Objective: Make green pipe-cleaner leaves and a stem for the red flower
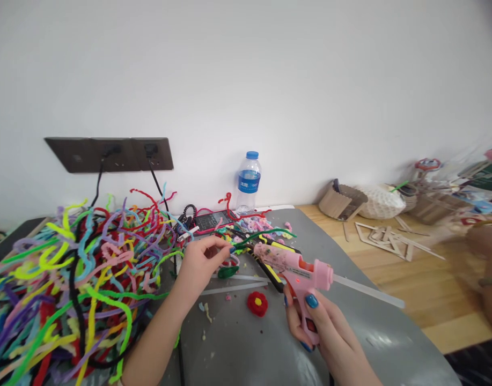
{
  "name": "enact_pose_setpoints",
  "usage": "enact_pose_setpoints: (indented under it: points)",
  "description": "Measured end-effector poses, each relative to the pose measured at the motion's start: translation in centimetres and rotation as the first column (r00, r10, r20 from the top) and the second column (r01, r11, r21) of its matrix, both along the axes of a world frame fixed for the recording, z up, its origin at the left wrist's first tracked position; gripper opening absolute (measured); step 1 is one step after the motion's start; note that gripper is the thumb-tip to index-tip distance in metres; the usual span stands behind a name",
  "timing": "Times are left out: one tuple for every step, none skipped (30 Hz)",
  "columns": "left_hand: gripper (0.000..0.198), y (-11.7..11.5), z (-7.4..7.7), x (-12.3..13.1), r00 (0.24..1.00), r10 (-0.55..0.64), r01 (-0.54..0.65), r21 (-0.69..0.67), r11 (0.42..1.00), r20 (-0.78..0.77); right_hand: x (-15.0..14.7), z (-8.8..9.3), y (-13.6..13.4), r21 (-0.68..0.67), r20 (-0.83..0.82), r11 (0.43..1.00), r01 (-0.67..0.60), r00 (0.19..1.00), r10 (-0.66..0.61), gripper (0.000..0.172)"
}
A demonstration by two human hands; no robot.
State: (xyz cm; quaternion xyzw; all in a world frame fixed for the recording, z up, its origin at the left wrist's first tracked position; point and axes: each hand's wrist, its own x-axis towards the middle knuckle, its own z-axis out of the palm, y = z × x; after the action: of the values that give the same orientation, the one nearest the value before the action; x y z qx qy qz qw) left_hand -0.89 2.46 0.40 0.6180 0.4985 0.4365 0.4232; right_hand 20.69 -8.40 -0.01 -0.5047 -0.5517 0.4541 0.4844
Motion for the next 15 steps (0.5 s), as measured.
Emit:
enact_pose_setpoints:
  points:
    - [0.023, 0.02, -0.03, 0.00, 1.000, 0.002, -0.002, 0.005, 1.000, -0.001, 0.08, -0.05, 0.02, 0.000, 0.005, 1.000, 0.002, 1.000, -0.002, 0.054]
    - [0.023, 0.04, -0.08, -0.02, 1.000, 0.003, -0.003, 0.011, 1.000, -0.002, 0.17, -0.09, 0.04, -0.001, 0.009, 1.000, 0.001, 1.000, -0.001, 0.054]
    - [0.023, 0.06, -0.12, -0.03, 1.000, 0.006, -0.006, 0.017, 1.000, -0.005, 0.25, -0.13, 0.04, -0.002, 0.011, 1.000, 0.000, 1.000, 0.000, 0.053]
    - [0.022, 0.09, -0.17, -0.05, 1.000, 0.009, -0.009, 0.021, 1.000, -0.008, 0.30, -0.13, 0.04, -0.005, 0.009, 1.000, -0.004, 1.000, 0.004, 0.053]
    - [0.022, 0.11, -0.21, -0.07, 1.000, 0.013, -0.013, 0.025, 1.000, -0.010, 0.33, -0.10, 0.02, -0.011, 0.003, 1.000, -0.006, 1.000, 0.006, 0.052]
    - [0.022, 0.14, -0.22, -0.10, 1.000, 0.017, -0.016, 0.030, 0.999, -0.010, 0.34, -0.05, -0.02, -0.020, -0.007, 1.000, -0.001, 1.000, 0.001, 0.052]
    - [0.022, 0.18, -0.22, -0.11, 1.000, 0.020, -0.020, 0.037, 0.999, -0.009, 0.33, 0.03, -0.08, -0.031, -0.020, 0.999, 0.013, 1.000, -0.013, 0.051]
    - [0.022, 0.21, -0.21, -0.12, 1.000, 0.023, -0.023, 0.047, 0.999, -0.006, 0.32, 0.12, -0.14, -0.042, -0.038, 0.999, 0.034, 0.999, -0.036, 0.051]
    - [0.022, 0.24, -0.19, -0.13, 1.000, 0.026, -0.026, 0.056, 0.998, -0.003, 0.31, 0.20, -0.20, -0.054, -0.060, 0.997, 0.051, 0.997, -0.054, 0.052]
    - [0.022, 0.26, -0.17, -0.14, 1.000, 0.027, -0.027, 0.064, 0.998, -0.001, 0.32, 0.25, -0.26, -0.063, -0.085, 0.996, 0.064, 0.994, -0.069, 0.052]
    - [0.022, 0.28, -0.16, -0.14, 1.000, 0.026, -0.026, 0.068, 0.997, -0.002, 0.37, 0.25, -0.29, -0.071, -0.112, 0.995, 0.070, 0.991, -0.078, 0.053]
    - [0.023, 0.29, -0.18, -0.14, 1.000, 0.025, -0.025, 0.066, 0.998, -0.002, 0.45, 0.19, -0.32, -0.079, -0.145, 0.995, 0.065, 0.987, -0.076, 0.054]
    - [0.023, 0.30, -0.21, -0.15, 1.000, 0.023, -0.023, 0.061, 0.998, -0.002, 0.57, 0.07, -0.32, -0.087, -0.184, 0.995, 0.054, 0.981, -0.069, 0.055]
    - [0.023, 0.30, -0.26, -0.16, 1.000, 0.022, -0.022, 0.056, 0.998, -0.001, 0.71, -0.09, -0.32, -0.097, -0.226, 0.994, 0.042, 0.972, -0.063, 0.055]
    - [0.022, 0.30, -0.33, -0.16, 1.000, 0.023, -0.023, 0.052, 0.998, 0.000, 0.88, -0.27, -0.32, -0.105, -0.269, 0.994, 0.030, 0.962, -0.057, 0.056]
